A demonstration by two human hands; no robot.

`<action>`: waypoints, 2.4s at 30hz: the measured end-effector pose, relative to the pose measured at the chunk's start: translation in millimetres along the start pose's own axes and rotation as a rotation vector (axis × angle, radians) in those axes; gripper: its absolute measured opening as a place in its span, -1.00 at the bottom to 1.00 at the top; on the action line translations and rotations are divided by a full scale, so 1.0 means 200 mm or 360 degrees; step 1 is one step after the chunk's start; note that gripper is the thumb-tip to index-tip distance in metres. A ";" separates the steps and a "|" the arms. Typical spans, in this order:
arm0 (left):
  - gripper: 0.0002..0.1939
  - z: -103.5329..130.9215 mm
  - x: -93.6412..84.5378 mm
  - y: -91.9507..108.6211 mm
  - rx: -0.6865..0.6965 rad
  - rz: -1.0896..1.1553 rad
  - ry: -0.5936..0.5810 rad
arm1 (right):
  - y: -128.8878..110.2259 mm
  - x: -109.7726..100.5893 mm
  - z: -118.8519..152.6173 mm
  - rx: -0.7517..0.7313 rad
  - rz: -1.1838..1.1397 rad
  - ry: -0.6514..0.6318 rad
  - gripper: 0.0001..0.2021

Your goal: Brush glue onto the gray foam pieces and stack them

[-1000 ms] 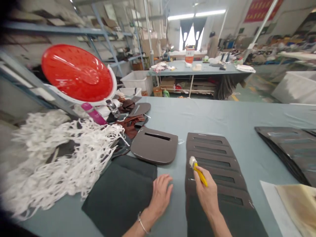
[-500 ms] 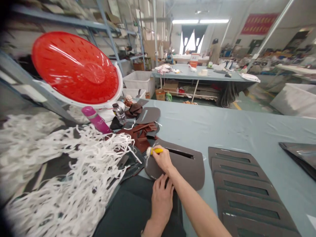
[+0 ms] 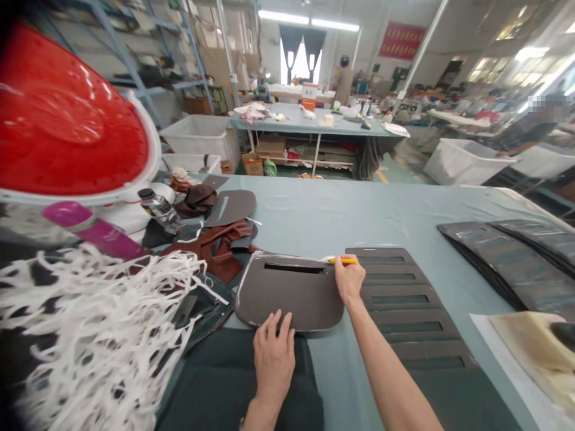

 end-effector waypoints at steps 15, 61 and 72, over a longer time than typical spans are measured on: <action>-0.62 0.03 0.04 0.03 -0.0036 0.0162 -0.0085 | 0.24 -0.62 0.44 0.0064 -0.0138 -0.0219 -0.74; -0.60 -0.24 -0.02 -0.20 0.0095 -0.0475 -0.0108 | -0.69 0.18 0.54 -0.0377 -0.0696 -0.0364 -0.80; -0.65 -0.27 -0.08 -0.18 -0.0095 -0.0278 -0.0051 | -0.27 -0.13 0.28 -0.0029 -0.0507 -0.0084 -0.77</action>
Point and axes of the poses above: each hand's wrist, its own z-axis away from the middle knuckle, its own x-axis out of the palm, y = z × x, the point moved 10 cm from there along -z, towards the middle knuckle, and after that the axes turned 9 degrees about y, right-handed, at the moved point
